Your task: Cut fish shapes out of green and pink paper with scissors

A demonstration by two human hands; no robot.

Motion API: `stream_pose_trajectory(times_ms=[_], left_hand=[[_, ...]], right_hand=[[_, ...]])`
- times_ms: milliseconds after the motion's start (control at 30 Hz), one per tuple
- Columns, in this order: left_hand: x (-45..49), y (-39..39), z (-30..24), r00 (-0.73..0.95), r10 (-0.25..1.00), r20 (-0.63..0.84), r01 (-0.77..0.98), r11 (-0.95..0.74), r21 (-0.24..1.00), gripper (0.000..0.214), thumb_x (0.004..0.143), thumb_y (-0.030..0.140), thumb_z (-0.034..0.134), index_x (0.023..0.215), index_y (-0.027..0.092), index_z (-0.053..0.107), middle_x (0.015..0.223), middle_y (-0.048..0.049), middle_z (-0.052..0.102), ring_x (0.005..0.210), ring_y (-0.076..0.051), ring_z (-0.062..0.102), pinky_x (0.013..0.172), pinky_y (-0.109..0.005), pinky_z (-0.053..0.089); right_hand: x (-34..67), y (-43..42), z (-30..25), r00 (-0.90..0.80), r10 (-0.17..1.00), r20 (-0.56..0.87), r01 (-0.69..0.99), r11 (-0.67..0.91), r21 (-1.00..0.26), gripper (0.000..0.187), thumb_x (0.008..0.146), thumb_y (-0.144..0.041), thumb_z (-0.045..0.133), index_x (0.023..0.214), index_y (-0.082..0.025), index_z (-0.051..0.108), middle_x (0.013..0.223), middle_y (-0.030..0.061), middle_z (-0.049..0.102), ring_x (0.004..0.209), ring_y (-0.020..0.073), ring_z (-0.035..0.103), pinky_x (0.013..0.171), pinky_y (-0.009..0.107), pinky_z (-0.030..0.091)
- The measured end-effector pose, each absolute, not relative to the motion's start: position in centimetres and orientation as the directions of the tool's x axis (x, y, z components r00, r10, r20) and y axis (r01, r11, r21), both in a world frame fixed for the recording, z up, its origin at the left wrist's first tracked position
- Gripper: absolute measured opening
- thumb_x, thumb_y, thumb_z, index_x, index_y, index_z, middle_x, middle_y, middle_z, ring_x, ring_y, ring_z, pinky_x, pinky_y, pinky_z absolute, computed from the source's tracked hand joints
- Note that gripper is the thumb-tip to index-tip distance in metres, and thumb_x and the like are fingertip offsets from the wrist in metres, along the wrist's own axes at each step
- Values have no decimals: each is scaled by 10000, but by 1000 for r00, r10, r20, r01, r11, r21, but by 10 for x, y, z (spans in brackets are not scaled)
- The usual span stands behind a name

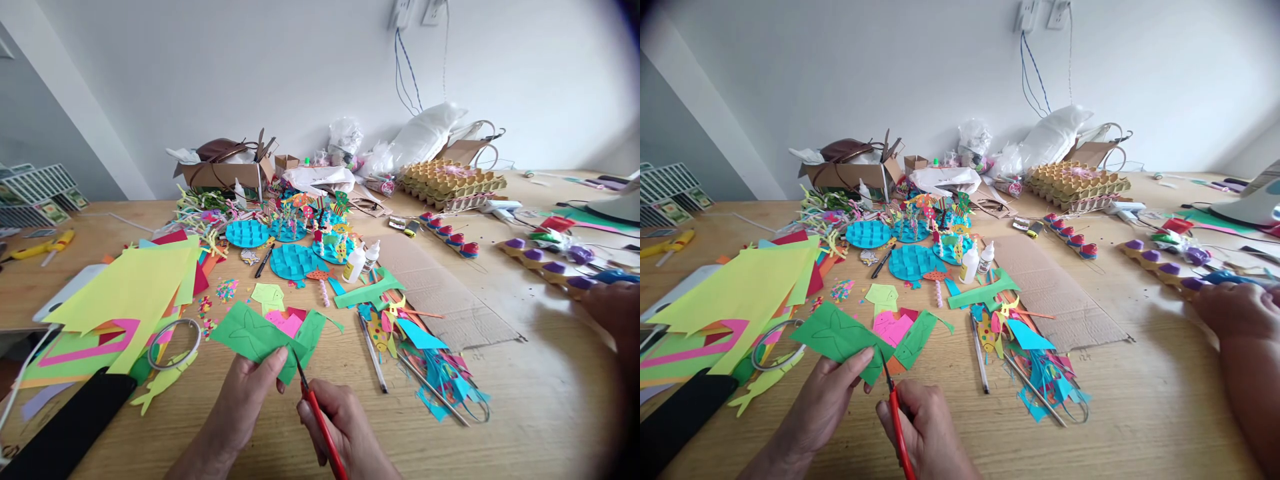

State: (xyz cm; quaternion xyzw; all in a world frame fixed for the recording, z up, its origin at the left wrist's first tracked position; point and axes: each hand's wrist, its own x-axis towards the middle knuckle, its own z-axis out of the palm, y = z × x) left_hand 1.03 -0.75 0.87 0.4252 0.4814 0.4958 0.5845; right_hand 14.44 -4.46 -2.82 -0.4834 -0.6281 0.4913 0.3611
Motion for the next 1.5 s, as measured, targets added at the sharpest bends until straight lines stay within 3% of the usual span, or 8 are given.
stream_pose_trajectory(times_ms=[133, 300, 1033, 1500], left_hand=[[9, -7, 7, -3, 989, -150, -151, 148, 977, 177, 675, 283, 625, 555, 197, 528, 483, 54, 504, 479, -119, 456, 476, -218, 401], [7, -8, 6, 83, 986, -148, -103, 156, 982, 145, 691, 265, 615, 577, 199, 555, 491, 51, 518, 486, -126, 477, 497, -219, 417], [2, -6, 5, 131, 979, -159, -138, 177, 975, 96, 691, 254, 598, 640, 186, 555, 554, 41, 540, 534, -127, 486, 472, -212, 430], [1, -11, 2, 189, 967, -169, -140, 197, 970, 39, 735, 235, 585, 726, 203, 606, 673, 50, 610, 677, -129, 521, 657, -207, 443]], right_hand=[[144, -44, -28, -284, 958, -36, 246, 36, -969, 479, 836, -565, 407, 537, -195, 350, 441, -57, 298, 430, 80, 295, 383, 183, 231], [143, -43, -23, -281, 958, -54, 230, 13, -973, 504, 829, -614, 335, 535, -205, 323, 433, -66, 258, 430, 82, 265, 389, 192, 215], [143, -46, -35, -295, 955, -27, 255, 51, -966, 424, 856, -480, 386, 552, -202, 285, 496, -59, 248, 460, 82, 259, 400, 198, 199], [144, -47, -27, -293, 955, -45, 296, 45, -954, 409, 854, -488, 353, 564, -202, 317, 495, -56, 254, 485, 98, 267, 433, 223, 204]])
